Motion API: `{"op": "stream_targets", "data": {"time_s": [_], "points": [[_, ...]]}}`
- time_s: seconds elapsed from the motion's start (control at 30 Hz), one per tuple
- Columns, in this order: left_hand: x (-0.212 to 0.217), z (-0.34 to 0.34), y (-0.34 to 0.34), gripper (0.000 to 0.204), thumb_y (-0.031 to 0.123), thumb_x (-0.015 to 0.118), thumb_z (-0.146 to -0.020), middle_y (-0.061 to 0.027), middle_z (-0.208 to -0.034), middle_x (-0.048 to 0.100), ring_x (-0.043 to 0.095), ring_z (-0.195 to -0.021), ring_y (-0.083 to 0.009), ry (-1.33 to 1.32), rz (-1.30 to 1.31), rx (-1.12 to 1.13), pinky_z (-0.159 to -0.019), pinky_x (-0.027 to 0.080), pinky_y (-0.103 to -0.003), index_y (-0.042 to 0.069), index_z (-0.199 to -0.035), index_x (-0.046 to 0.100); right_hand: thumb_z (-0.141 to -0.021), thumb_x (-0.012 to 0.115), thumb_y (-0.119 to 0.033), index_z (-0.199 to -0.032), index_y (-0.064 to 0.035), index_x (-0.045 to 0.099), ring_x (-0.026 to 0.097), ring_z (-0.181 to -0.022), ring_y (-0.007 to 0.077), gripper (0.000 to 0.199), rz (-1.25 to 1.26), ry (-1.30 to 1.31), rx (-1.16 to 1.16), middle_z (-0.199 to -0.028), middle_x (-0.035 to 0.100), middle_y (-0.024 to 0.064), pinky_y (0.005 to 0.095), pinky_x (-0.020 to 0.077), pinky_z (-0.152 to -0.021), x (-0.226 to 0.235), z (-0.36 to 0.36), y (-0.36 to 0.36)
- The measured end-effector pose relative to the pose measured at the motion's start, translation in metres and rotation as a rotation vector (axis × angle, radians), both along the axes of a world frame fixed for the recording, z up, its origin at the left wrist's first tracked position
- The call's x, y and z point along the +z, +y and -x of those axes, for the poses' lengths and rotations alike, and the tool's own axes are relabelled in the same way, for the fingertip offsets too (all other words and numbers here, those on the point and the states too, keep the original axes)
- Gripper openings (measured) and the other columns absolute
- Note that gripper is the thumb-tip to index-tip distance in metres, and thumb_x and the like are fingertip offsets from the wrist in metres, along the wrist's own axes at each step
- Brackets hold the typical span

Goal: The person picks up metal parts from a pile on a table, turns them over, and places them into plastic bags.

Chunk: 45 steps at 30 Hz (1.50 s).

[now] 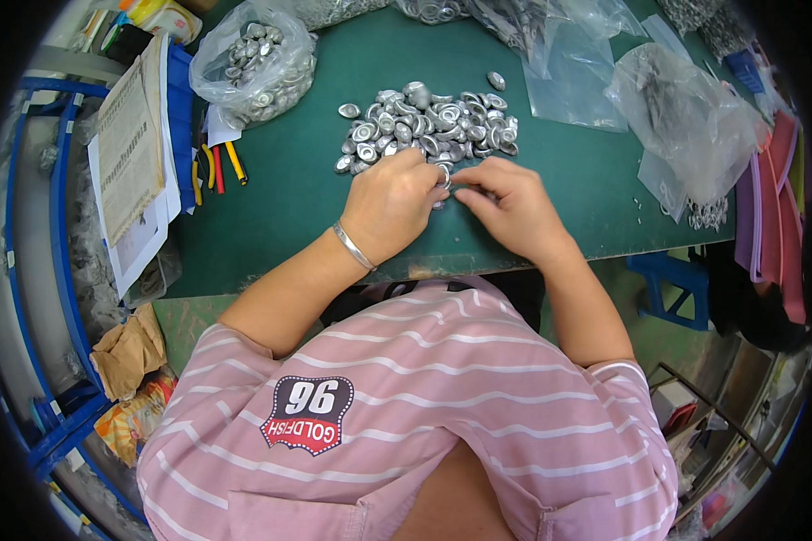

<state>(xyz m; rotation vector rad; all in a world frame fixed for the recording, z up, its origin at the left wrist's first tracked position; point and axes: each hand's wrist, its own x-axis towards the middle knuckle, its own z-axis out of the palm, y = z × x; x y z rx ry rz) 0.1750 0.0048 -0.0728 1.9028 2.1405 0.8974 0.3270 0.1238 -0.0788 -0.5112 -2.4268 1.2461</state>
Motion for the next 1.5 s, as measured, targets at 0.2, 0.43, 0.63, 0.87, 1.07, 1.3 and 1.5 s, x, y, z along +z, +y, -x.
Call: {"op": "stream_targets", "data": {"time_s": [0.2,0.43,0.63,0.87,1.07,1.3,1.5], "points": [[0.001,0.003,-0.003,0.013,0.009,0.069,-0.075,-0.0072,-0.078,0.056,0.060,-0.073,-0.0262,0.084,0.030,-0.022,-0.061,0.049,-0.036,0.007,-0.088,0.069,-0.073,0.071,-0.012,-0.087,-0.0077,0.057,0.061,-0.073,0.0294,0.019,-0.330,-0.011,-0.080,-0.082,0.057,0.0085,0.0396,0.0503,-0.058,-0.010,0.010,-0.019],[0.008,0.012,0.005,0.015,0.008,0.069,-0.073,-0.0072,-0.078,0.056,0.061,-0.073,-0.0264,0.105,0.097,-0.094,-0.062,0.050,-0.036,0.007,-0.088,0.069,-0.074,0.069,-0.014,-0.083,-0.0092,0.055,0.060,-0.069,0.0272,0.017,-0.487,0.001,-0.049,-0.075,0.052,0.0071,0.0391,0.0492,-0.055,-0.009,0.005,-0.022],[0.002,0.013,0.005,0.007,0.007,0.068,-0.078,-0.0048,-0.077,0.057,0.059,-0.066,-0.0228,-0.023,-0.080,-0.059,-0.058,0.049,-0.033,0.005,-0.085,0.067,-0.077,0.068,-0.014,-0.080,-0.0081,0.056,0.060,-0.067,0.0243,0.013,-0.444,0.037,-0.085,-0.073,0.054,0.0069,0.0382,0.0483,-0.053,-0.013,0.005,-0.017],[0.026,0.037,-0.012,0.013,0.006,0.062,-0.086,0.0006,-0.070,0.053,0.045,-0.059,-0.0056,-1.823,-0.098,0.308,-0.050,0.034,-0.019,0.001,-0.098,0.061,-0.083,0.068,-0.010,-0.086,-0.0014,0.062,0.053,-0.056,0.0085,0.011,1.252,0.538,-0.062,-0.073,0.060,0.0023,0.0192,0.0391,-0.048,0.020,-0.002,0.008],[0.008,0.025,-0.008,0.010,0.011,0.072,-0.075,-0.0053,-0.073,0.062,0.057,-0.060,-0.0179,-0.405,0.033,0.111,-0.056,0.045,-0.031,0.004,-0.081,0.068,-0.080,0.067,-0.012,-0.090,-0.0051,0.068,0.063,-0.068,0.0268,0.012,-0.277,0.124,-0.159,-0.079,0.063,0.0095,0.0362,0.0506,-0.058,-0.014,0.026,-0.001],[0.001,-0.002,-0.001,0.012,0.017,0.073,-0.073,-0.0082,-0.074,0.058,0.062,-0.066,-0.0280,0.108,0.103,0.113,-0.058,0.051,-0.038,0.006,-0.076,0.068,-0.077,0.068,-0.015,-0.090,-0.0071,0.063,0.063,-0.073,0.0300,0.015,-0.358,-0.154,-0.123,-0.082,0.063,0.0087,0.0410,0.0511,-0.062,0.002,0.016,-0.010],[0.005,0.000,0.004,0.013,0.018,0.072,-0.073,-0.0087,-0.075,0.060,0.062,-0.066,-0.0280,0.092,0.162,0.104,-0.059,0.051,-0.038,0.006,-0.073,0.068,-0.077,0.068,-0.014,-0.091,-0.0058,0.062,0.063,-0.076,0.0304,0.017,-0.256,-0.221,-0.136,-0.085,0.064,0.0101,0.0411,0.0509,-0.066,0.004,0.008,-0.012]]}}
